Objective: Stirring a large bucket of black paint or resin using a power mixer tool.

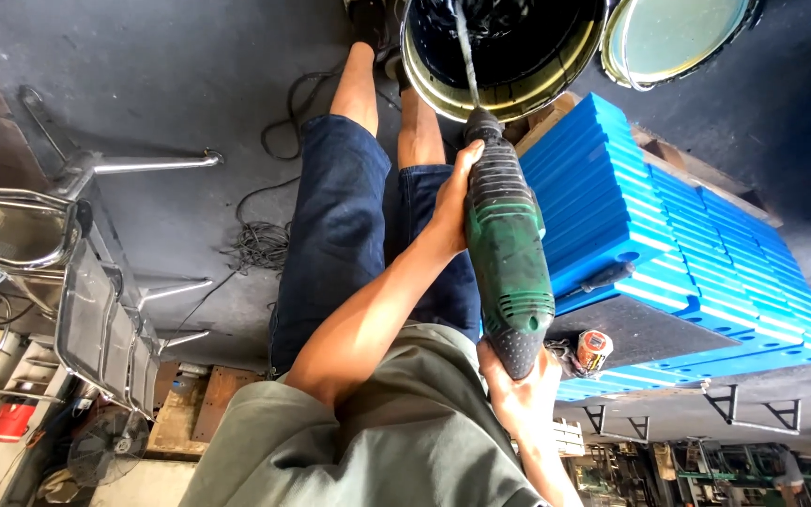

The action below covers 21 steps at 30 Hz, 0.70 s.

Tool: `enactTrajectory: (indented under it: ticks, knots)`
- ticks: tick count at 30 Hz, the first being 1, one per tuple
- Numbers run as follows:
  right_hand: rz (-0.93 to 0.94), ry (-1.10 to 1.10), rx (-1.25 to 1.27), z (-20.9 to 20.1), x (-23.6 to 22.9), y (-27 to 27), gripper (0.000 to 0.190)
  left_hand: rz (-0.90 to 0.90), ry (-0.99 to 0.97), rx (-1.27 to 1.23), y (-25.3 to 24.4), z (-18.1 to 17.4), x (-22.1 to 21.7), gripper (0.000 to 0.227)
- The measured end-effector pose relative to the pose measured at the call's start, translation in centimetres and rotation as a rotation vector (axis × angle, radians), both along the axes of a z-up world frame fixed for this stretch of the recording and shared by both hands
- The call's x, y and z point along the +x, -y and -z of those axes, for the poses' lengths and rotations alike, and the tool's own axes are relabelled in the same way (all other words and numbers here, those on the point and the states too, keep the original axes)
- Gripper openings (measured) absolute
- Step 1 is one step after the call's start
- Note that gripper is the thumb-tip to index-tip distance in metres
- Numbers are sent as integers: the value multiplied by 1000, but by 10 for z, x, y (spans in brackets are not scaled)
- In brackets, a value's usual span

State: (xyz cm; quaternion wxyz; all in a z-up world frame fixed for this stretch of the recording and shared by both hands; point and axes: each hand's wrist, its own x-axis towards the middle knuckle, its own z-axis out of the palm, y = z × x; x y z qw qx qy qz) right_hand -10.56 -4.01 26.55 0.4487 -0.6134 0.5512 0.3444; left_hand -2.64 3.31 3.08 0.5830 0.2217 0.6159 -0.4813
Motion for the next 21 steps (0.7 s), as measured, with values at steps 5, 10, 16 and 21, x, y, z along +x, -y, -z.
enactTrajectory:
  ticks: [5,10,16,21]
  knots:
    - [-11,64,41,2,4,1,23,-21,59,-57,-1,-1,14,51]
    - [-84,120,-42,10,9,-7,25,-36,93,-79,-7,9,21,48]
    - [-57,65,-50,15,32,-7,28,-99,138,-147,-8,20,31,48]
    - [-68,157,-94,22,39,-1,26,-144,230,-242,2,27,36,49]
